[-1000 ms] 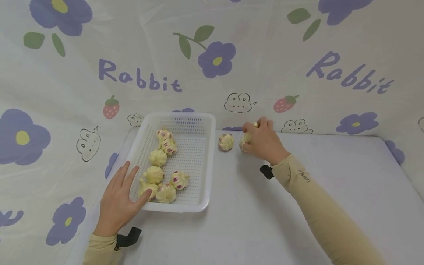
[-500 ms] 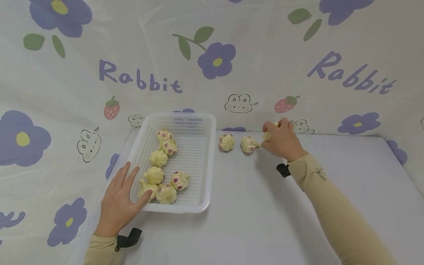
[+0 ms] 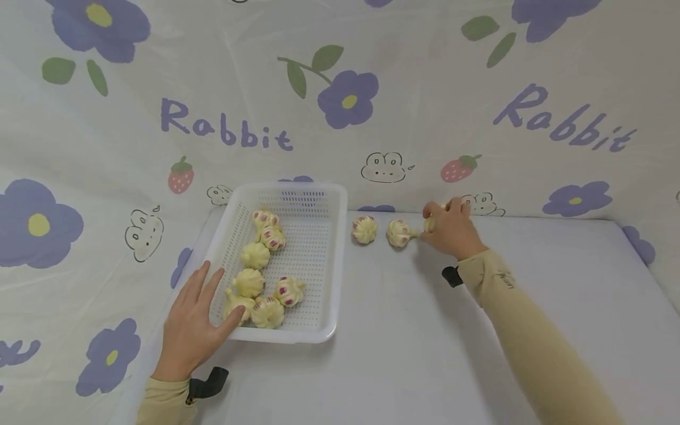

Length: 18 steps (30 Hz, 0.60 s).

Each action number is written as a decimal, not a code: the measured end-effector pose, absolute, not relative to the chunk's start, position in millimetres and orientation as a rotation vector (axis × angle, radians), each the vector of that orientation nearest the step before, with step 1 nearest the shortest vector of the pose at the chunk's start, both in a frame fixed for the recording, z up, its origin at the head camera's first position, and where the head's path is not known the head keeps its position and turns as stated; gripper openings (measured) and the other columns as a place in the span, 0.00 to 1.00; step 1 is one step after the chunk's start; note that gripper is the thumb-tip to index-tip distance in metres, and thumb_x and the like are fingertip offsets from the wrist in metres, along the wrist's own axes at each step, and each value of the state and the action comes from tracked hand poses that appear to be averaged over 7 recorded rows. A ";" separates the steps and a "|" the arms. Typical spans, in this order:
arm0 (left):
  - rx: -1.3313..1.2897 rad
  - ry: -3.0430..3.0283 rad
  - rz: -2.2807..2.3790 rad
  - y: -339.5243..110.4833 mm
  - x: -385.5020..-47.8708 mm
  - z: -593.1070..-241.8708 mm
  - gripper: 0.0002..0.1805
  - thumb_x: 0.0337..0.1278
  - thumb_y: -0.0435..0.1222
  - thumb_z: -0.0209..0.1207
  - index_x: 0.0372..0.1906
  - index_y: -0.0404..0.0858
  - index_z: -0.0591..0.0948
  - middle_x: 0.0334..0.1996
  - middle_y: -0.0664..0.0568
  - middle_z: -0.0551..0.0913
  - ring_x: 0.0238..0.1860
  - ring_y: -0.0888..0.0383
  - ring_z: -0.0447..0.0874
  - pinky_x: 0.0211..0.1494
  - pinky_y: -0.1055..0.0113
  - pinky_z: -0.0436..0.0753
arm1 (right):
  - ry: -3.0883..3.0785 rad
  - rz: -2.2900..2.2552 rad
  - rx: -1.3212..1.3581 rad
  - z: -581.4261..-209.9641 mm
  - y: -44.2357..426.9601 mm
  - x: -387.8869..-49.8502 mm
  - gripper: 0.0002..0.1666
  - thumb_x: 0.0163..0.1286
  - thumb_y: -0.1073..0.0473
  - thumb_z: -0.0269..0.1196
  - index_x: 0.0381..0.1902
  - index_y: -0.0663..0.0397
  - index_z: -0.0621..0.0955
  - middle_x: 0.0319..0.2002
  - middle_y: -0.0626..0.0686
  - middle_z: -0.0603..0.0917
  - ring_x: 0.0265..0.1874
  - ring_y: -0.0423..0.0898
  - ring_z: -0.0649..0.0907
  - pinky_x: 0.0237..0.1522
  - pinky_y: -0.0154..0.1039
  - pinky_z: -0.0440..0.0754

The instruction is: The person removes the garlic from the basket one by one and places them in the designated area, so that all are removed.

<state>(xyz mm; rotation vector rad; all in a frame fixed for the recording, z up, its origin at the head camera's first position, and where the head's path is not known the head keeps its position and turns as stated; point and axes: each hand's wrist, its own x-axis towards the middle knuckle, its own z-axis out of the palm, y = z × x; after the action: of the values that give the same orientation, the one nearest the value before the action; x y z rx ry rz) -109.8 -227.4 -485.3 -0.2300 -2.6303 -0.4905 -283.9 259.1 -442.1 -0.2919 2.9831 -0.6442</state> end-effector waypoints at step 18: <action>-0.242 -2.615 -0.497 -228.8 -110.3 -486.4 0.47 0.52 0.58 0.66 0.74 0.35 0.73 0.78 0.36 0.66 0.76 0.31 0.65 0.73 0.35 0.69 | 2.897 -0.600 -0.175 -480.5 263.8 -301.4 0.27 0.68 0.56 0.61 0.62 0.58 0.72 0.59 0.77 0.61 0.58 0.73 0.59 0.48 0.65 0.76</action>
<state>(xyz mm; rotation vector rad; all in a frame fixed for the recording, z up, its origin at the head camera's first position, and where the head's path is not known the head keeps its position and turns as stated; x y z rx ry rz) -110.3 -228.8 -486.4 -0.2418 -2.6154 -0.4968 -301.4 263.8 -480.5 -0.1746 2.8972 -0.5996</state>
